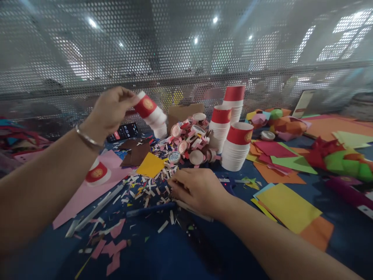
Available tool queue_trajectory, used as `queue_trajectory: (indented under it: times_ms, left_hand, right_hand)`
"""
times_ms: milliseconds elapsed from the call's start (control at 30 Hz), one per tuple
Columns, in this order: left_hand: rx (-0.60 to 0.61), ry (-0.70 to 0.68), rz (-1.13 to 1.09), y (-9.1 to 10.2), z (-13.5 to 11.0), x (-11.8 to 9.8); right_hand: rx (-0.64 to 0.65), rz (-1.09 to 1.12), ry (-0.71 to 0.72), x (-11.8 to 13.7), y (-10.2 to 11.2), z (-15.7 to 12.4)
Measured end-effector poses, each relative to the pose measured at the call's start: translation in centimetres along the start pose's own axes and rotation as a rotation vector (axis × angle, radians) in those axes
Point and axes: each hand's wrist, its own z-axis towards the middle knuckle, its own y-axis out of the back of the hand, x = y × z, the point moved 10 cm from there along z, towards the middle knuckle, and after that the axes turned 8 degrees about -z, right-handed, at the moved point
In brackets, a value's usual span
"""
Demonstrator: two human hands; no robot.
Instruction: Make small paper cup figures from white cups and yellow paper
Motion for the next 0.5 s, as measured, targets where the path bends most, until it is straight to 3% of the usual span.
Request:
queue_trajectory:
  times_ms: [67, 100, 233, 400, 500]
  left_hand:
    - [0.044, 0.093, -0.045, -0.5, -4.0, 0.5]
    - [0.048, 0.212, -0.131, -0.7, -6.1, 1.6]
    - [0.066, 0.305, -0.129, -0.8, -12.7, 2.6]
    - [0.011, 0.193, 0.034, 1.3, -16.1, 2.0]
    - [0.108, 0.006, 0.293, 1.4, -17.2, 0.4]
  right_hand:
    - [-0.066, 0.001, -0.031, -0.1, 0.7, 0.0]
    - [-0.097, 0.010, -0.046, -0.2, 0.9, -0.1]
    - [-0.154, 0.044, -0.090, -0.2, 1.2, 0.0]
    - [-0.138, 0.047, -0.116, -0.8, 0.6, 0.1]
    - [-0.159, 0.041, -0.146, -1.8, 0.9, 0.0]
